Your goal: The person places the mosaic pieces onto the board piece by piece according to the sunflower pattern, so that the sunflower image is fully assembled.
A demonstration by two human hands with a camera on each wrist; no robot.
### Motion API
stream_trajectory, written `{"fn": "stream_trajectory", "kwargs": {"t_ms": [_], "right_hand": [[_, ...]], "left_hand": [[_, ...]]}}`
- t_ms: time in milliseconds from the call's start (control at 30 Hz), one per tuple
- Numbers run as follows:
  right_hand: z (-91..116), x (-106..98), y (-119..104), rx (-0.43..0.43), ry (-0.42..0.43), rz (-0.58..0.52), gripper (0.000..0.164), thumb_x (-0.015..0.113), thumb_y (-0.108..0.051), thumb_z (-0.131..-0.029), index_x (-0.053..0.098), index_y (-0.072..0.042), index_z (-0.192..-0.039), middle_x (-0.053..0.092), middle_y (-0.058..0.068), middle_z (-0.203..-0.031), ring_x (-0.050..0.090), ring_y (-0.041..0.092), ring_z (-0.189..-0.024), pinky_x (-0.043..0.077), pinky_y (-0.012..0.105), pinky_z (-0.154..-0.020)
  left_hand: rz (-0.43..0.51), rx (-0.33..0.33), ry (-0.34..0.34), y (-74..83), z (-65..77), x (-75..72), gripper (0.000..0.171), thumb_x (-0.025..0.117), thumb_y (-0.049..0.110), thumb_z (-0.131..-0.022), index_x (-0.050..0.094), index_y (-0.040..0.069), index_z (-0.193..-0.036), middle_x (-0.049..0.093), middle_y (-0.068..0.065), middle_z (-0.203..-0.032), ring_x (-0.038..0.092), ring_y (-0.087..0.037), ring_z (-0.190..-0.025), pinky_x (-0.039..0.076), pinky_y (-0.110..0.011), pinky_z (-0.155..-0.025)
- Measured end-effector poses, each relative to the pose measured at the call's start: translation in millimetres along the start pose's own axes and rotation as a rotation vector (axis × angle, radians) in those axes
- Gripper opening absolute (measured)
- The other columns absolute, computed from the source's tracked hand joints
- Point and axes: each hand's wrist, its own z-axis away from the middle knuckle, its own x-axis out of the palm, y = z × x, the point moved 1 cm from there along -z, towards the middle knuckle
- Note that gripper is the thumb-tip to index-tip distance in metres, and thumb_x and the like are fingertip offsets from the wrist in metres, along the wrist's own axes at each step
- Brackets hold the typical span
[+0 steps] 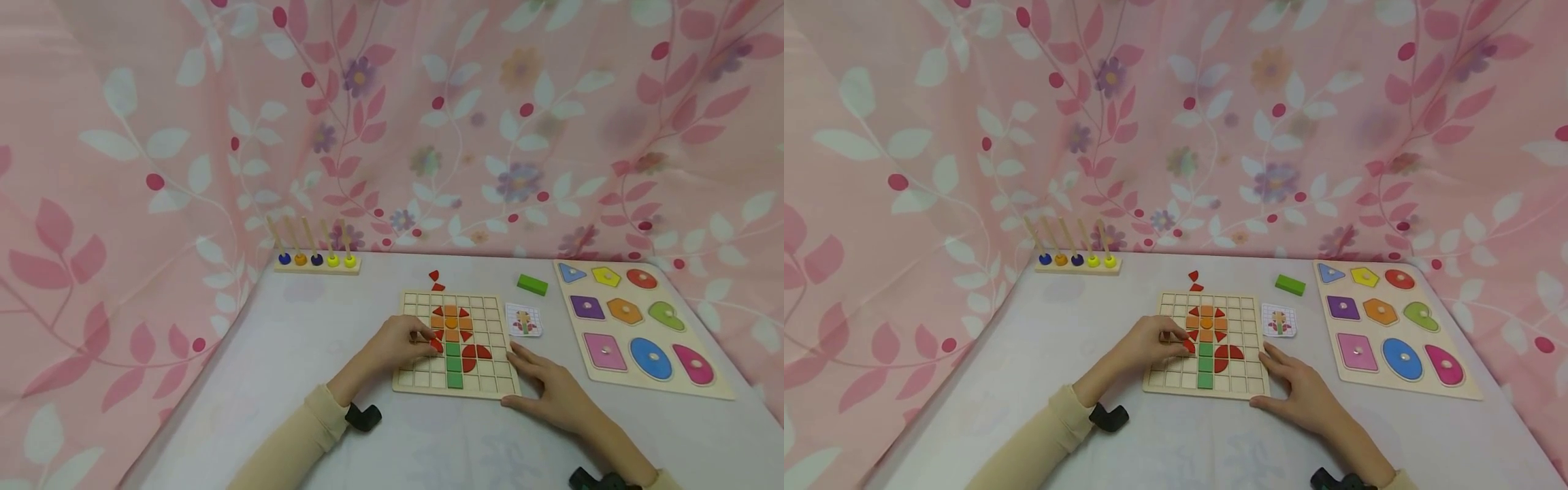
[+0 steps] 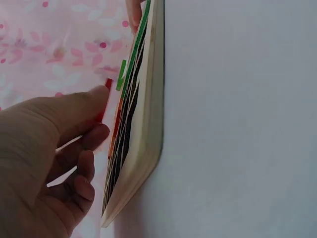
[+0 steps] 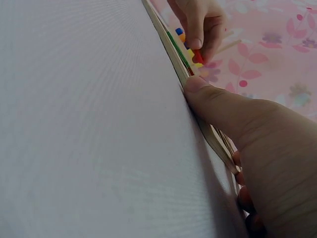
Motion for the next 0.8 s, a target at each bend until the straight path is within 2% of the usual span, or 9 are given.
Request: {"fn": "stream_trajectory", "kwargs": {"t_ms": [200,433,633,800], "right_hand": [[-1,0,1,-0.007,0.003,0.004,0.087,0.087,-0.057,-0.082,0.063,-0.006,-0.148,0.051,0.014,-0.162,0.052,0.047,-0.141,0.045,0.065,-0.106],[1,0,-1,-0.010,0.007,0.015,0.087,0.087,-0.056,-0.082,0.062,-0.007,-0.149,0.051,0.013,-0.162,0.054,0.046,-0.140,0.046,0.064,-0.105],[0,1,0,-0.011,0.011,0.014,0.087,0.088,-0.057,-0.082,0.063,-0.007,-0.148,0.051,0.014,-0.161,0.053,0.046,-0.140,0.046,0.064,-0.105],[0,2,1,-0.008,0.012,0.012,0.087,0.088,-0.058,-0.081,0.063,-0.007,-0.148,0.052,0.013,-0.161,0.053,0.046,-0.140,0.046,0.064,-0.106]], "left_hand": [[-0.019,-0.001,0.013,-2.8,3.8,7.3,0.021,0.088,0.027,-0.090,0.085,0.016,-0.107,0.071,0.012,-0.090,0.053,-0.006,-0.072,0.044,-0.023,-0.064],[-0.060,0.030,0.029,-8.6,1.1,17.6,0.023,0.088,0.031,-0.089,0.085,0.018,-0.107,0.074,0.010,-0.098,0.056,-0.002,-0.082,0.045,-0.022,-0.072],[-0.059,0.040,0.051,-9.5,1.2,17.6,0.023,0.088,0.032,-0.090,0.085,0.017,-0.107,0.073,0.008,-0.097,0.055,-0.004,-0.080,0.045,-0.023,-0.071],[-0.059,0.050,0.044,-9.0,1.3,15.3,0.021,0.085,0.030,-0.092,0.085,0.016,-0.108,0.072,0.009,-0.095,0.054,-0.004,-0.078,0.045,-0.022,-0.069]]}}
